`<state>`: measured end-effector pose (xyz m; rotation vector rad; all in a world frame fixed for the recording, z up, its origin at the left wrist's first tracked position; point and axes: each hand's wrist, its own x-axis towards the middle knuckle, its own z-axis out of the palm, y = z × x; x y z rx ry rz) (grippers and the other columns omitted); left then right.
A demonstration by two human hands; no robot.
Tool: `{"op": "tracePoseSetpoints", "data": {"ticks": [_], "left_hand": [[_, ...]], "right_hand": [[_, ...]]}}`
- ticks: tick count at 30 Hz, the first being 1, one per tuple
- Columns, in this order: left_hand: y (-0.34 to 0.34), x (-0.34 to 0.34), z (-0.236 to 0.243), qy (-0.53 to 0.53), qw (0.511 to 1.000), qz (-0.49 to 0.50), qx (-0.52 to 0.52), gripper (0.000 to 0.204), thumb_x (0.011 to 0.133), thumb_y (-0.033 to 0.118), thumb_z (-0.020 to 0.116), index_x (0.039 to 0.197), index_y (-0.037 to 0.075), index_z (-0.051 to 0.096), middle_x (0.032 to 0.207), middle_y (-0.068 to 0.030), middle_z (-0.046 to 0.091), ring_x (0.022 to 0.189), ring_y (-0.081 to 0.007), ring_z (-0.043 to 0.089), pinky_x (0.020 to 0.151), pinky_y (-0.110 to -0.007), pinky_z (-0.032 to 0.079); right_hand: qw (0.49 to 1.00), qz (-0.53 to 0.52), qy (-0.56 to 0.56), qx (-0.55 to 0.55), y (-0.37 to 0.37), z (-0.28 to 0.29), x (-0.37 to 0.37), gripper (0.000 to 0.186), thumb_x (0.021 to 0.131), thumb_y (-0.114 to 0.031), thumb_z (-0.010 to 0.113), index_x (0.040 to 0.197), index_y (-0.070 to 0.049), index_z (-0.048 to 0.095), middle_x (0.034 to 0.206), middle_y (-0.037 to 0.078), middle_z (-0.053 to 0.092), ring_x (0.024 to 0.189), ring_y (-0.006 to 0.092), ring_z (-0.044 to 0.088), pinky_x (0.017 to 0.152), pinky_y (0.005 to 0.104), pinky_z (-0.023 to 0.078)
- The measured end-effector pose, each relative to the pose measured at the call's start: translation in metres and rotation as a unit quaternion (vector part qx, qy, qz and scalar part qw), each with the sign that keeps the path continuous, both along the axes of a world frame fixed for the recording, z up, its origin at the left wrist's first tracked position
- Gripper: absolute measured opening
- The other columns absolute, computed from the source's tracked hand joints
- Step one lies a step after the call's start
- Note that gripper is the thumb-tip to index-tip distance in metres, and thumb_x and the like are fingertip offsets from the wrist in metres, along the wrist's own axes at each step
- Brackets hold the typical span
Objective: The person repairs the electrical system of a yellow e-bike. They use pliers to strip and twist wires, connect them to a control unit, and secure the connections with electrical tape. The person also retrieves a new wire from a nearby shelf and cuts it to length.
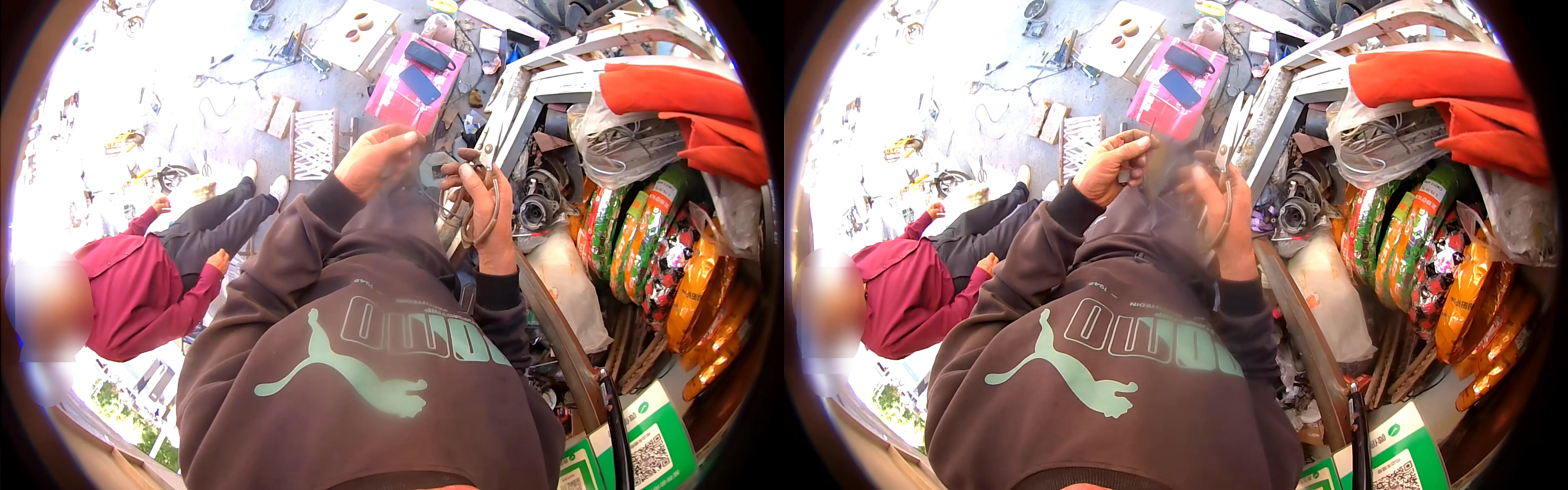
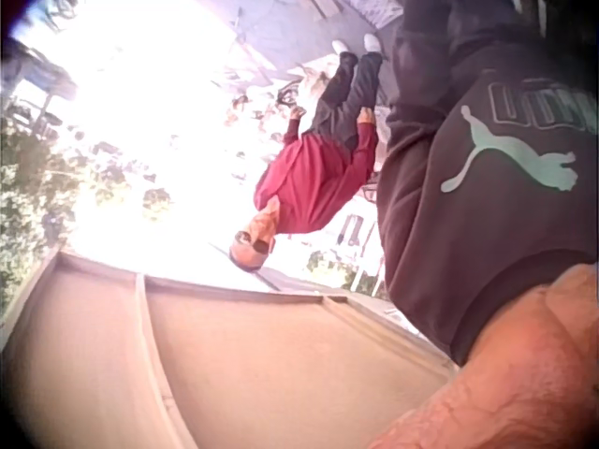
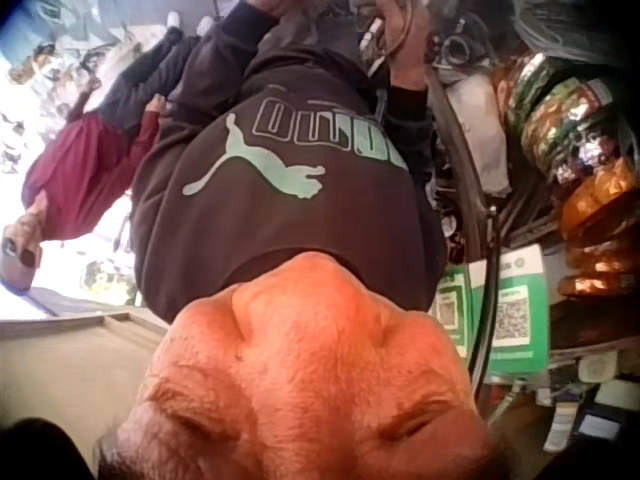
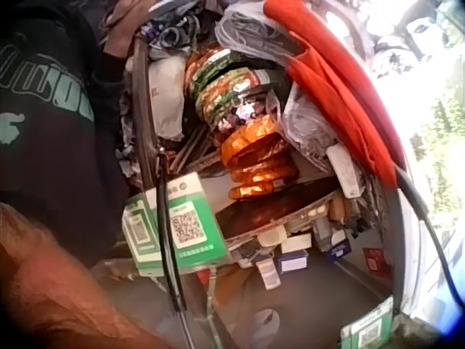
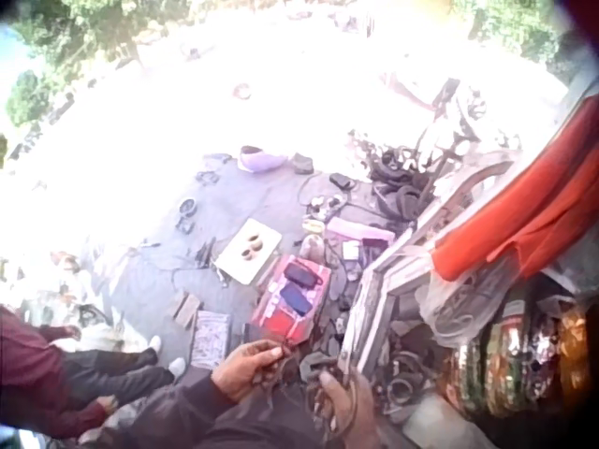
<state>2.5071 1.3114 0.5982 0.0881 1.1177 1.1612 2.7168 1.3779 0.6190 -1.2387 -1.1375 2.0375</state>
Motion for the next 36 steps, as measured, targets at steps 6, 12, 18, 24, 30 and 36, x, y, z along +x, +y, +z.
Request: {"op": "tracePoseSetpoints", "data": {"ticks": [6,12,18,24,30,36], "left_hand": [[-0.027,-0.030,-0.004,-0.050,0.999,0.018,0.007,0.021,0.099,0.022,0.066,0.114,0.006,0.066,0.079,0.0025,0.059,0.062,-0.0061,0.051,0.053,-0.022,0.039],[-0.059,-0.046,-0.005,0.032,0.999,0.021,-0.023,0.030,0.097,0.026,0.069,0.116,0.004,0.067,0.083,0.0035,0.061,0.068,-0.0050,0.054,0.056,-0.021,0.040],[-0.097,-0.072,0.008,0.035,0.997,0.068,-0.011,0.024,0.096,0.024,0.071,0.111,0.006,0.067,0.085,0.0036,0.063,0.066,-0.0029,0.055,0.053,-0.019,0.039],[-0.137,-0.109,0.015,0.017,0.986,0.163,0.014,0.014,0.100,0.021,0.068,0.103,0.007,0.067,0.086,-0.0009,0.067,0.060,-0.0048,0.056,0.047,-0.019,0.038],[-0.178,-0.176,0.004,0.007,0.947,0.319,0.043,0.014,0.102,0.020,0.064,0.104,0.006,0.067,0.089,-0.0031,0.067,0.061,-0.0087,0.056,0.046,-0.022,0.041],[-0.234,-0.220,0.009,0.001,0.916,0.398,0.056,0.015,0.103,0.022,0.063,0.105,0.007,0.067,0.090,-0.0022,0.066,0.063,-0.0110,0.052,0.048,-0.023,0.037]], "right_hand": [[0.990,0.120,0.000,-0.071,-0.001,-0.012,-0.026,0.043,0.095,-0.018,0.070,0.129,0.004,0.056,0.101,0.012,0.070,0.085,0.0167,0.068,0.075,0.0283,0.055],[0.972,0.218,-0.072,0.059,-0.027,-0.014,-0.078,0.030,0.089,-0.009,0.076,0.116,-0.002,0.065,0.097,0.004,0.072,0.090,0.0126,0.067,0.082,0.0295,0.054],[0.988,0.145,-0.043,0.024,-0.070,-0.020,-0.113,0.030,0.095,-0.012,0.068,0.121,0.003,0.060,0.086,0.004,0.066,0.071,0.0108,0.061,0.065,0.0250,0.049],[0.986,0.160,-0.009,-0.046,-0.092,0.013,-0.153,0.031,0.097,-0.018,0.065,0.121,0.002,0.059,0.090,0.004,0.065,0.075,0.0123,0.062,0.067,0.0269,0.051],[0.978,0.202,-0.013,-0.047,-0.107,0.025,-0.181,0.028,0.098,-0.018,0.058,0.117,0.002,0.059,0.084,0.007,0.067,0.072,0.0147,0.064,0.069,0.0283,0.052],[0.978,0.146,0.033,-0.142,-0.126,0.010,-0.195,0.030,0.096,-0.011,0.061,0.123,0.002,0.057,0.084,0.009,0.068,0.070,0.0205,0.068,0.064,0.0300,0.054]]}}
